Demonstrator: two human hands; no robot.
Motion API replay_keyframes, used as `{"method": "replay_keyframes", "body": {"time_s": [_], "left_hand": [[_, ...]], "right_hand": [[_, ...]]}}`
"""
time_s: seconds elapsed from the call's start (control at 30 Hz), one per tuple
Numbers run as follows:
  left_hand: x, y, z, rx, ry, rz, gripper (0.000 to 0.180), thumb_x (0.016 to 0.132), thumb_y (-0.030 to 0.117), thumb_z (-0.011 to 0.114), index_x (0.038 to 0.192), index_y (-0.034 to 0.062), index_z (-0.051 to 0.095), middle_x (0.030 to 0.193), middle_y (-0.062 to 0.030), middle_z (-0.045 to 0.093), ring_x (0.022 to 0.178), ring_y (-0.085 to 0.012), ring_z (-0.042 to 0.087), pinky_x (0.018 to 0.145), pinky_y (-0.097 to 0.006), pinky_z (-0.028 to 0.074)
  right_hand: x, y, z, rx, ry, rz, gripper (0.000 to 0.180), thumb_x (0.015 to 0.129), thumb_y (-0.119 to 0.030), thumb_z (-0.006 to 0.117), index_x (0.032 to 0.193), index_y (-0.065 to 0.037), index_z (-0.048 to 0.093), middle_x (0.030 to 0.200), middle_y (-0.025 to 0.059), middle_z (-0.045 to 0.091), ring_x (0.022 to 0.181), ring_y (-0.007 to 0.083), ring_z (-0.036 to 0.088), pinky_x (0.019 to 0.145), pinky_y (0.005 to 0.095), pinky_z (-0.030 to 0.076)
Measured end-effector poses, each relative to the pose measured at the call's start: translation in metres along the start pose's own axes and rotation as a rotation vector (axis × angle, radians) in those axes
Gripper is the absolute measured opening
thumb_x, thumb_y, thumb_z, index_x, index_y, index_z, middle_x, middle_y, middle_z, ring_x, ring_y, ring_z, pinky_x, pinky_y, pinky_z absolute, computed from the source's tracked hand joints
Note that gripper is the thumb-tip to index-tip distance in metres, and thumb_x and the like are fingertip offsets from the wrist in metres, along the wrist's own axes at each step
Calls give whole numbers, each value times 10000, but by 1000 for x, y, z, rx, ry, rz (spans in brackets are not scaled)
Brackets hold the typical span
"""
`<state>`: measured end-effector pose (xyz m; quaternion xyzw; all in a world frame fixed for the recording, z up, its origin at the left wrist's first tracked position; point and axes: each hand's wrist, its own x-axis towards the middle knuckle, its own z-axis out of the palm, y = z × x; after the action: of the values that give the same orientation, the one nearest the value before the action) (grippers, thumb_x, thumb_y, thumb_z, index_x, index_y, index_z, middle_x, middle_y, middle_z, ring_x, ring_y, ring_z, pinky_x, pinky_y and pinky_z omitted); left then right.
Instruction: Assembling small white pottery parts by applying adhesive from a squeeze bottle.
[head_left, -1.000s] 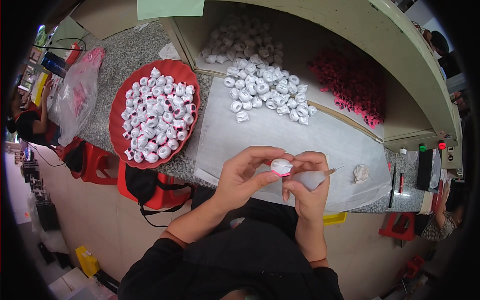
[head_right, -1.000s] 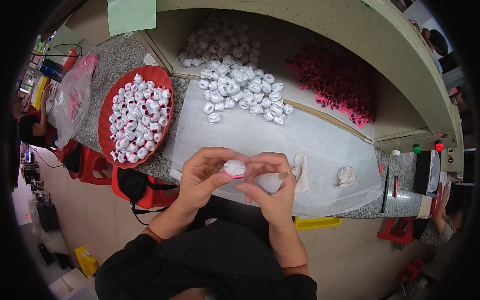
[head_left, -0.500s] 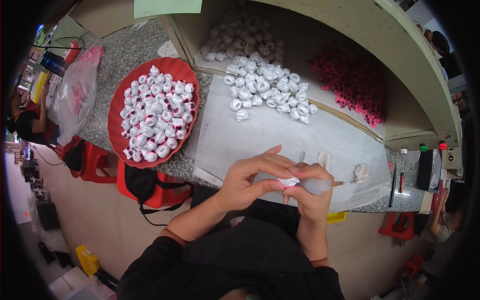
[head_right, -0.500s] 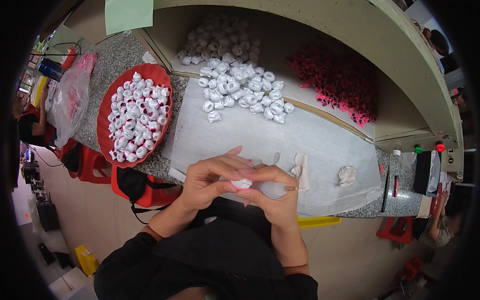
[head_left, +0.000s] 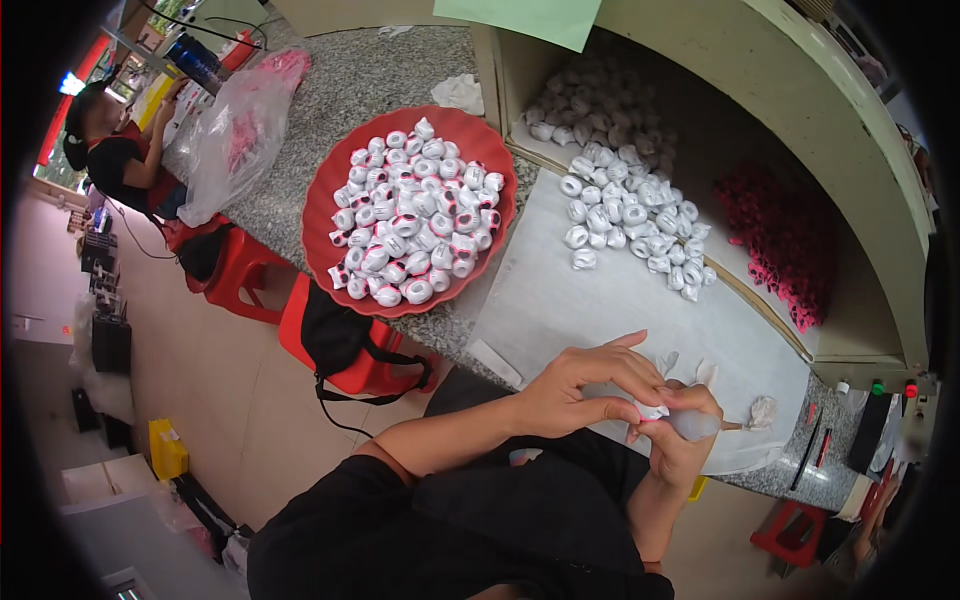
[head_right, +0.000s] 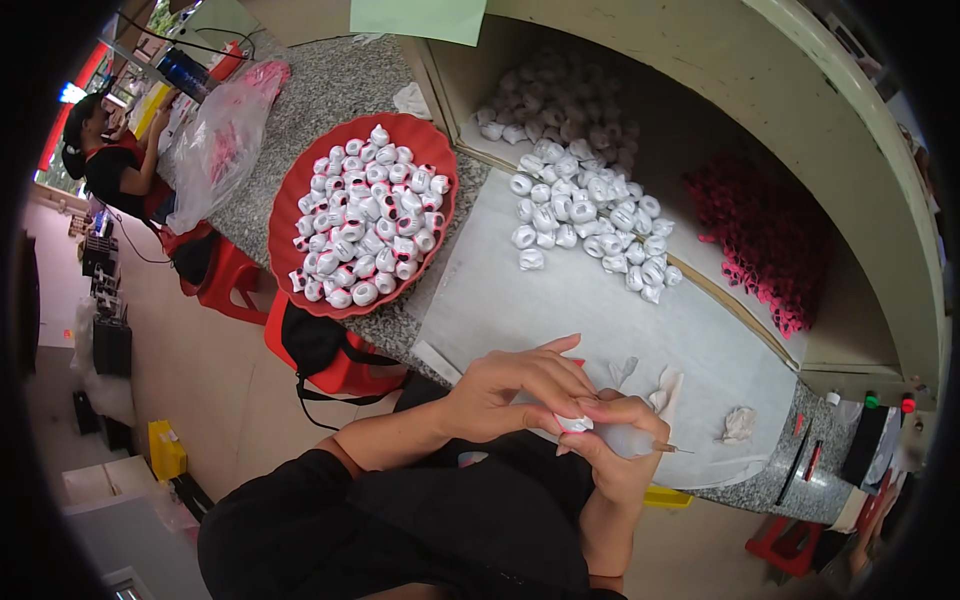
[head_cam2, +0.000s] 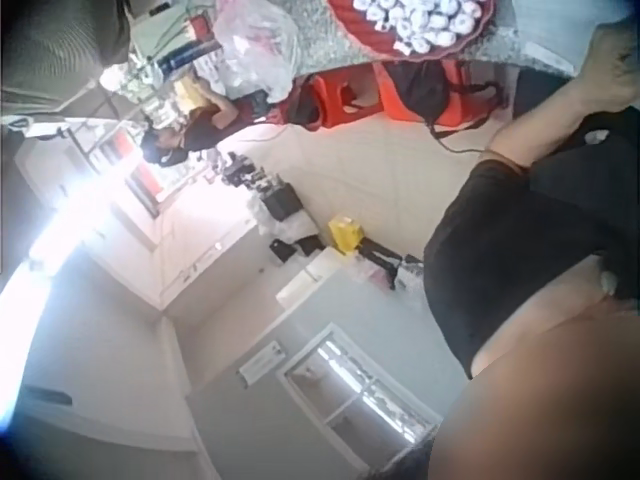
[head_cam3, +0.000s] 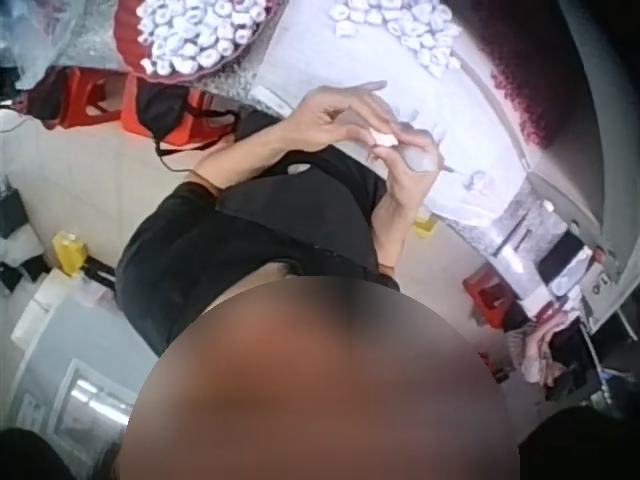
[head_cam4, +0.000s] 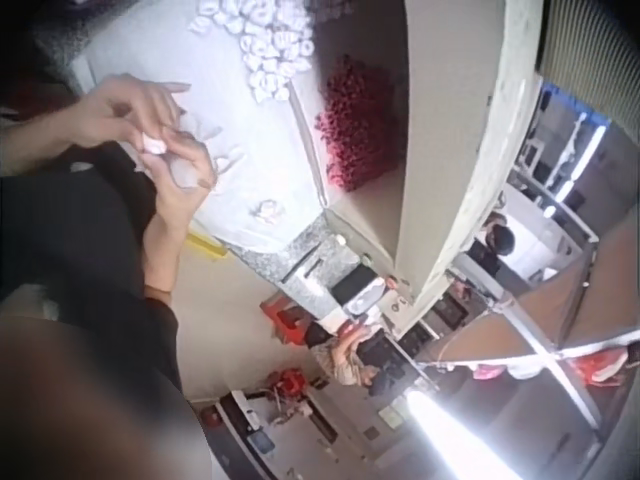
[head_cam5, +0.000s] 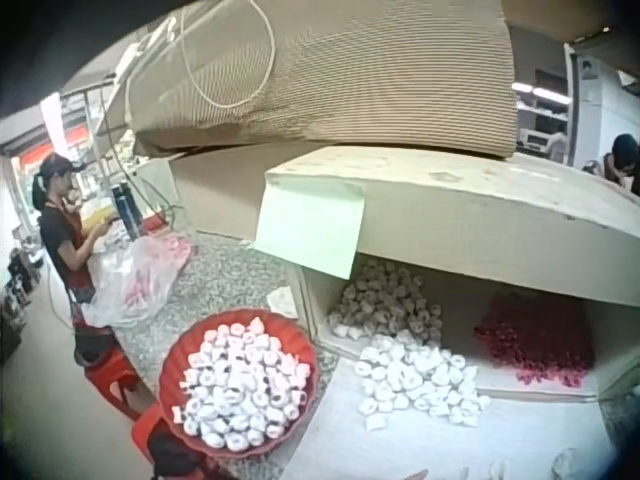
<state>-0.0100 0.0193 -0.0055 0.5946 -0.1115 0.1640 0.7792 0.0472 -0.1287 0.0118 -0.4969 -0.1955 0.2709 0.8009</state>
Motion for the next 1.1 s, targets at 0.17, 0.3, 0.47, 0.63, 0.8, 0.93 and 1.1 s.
{"method": "replay_keyframes", "body": {"time_s": [0.17,0.3,0.47,0.63,0.8,0.93,1.1], "left_hand": [[-7,2,0,60,36,-3,144,735,84,580,877,62,567,916,-83,581,917,-215,529,959,-472,191],[-10,19,-22,450,359,138,166,714,33,578,877,44,554,915,-101,556,879,-214,519,903,-418,291],[-2,54,-91,1429,783,246,249,625,4,624,864,65,592,908,-80,514,812,-223,495,719,-313,390],[28,18,-62,1232,276,-13,237,666,29,610,893,35,541,853,-82,520,724,-197,533,637,-280,424],[40,-6,-60,1342,171,-216,202,648,13,617,808,16,494,810,-93,527,678,-203,540,569,-291,428],[32,-9,-43,477,284,-165,211,673,32,625,836,45,492,746,-26,530,651,-111,518,534,-263,403],[24,-3,-6,-200,170,-288,211,740,8,557,950,7,529,969,-133,515,832,-162,525,728,-260,431]], "right_hand": [[3,10,5,34,-10,-19,253,613,93,624,837,43,518,729,160,546,576,182,541,446,234,449],[17,7,7,-70,7,83,347,667,29,553,993,24,437,805,164,527,493,162,505,386,232,425],[15,1,-19,-165,127,104,459,668,-1,526,1099,-1,369,828,138,496,478,117,454,347,190,375],[5,-5,-22,-74,135,49,408,683,-45,477,1059,-32,320,926,141,420,516,145,466,328,201,380],[-7,-15,-26,-99,153,46,355,702,-88,445,1029,-23,322,960,133,396,554,182,494,358,233,424],[-6,-23,-24,-204,267,-17,328,724,-106,480,1009,-9,348,957,121,403,607,187,509,418,253,456],[-14,-34,-20,-119,393,-181,327,686,-66,569,951,-14,384,947,114,411,711,180,517,467,245,468]]}}
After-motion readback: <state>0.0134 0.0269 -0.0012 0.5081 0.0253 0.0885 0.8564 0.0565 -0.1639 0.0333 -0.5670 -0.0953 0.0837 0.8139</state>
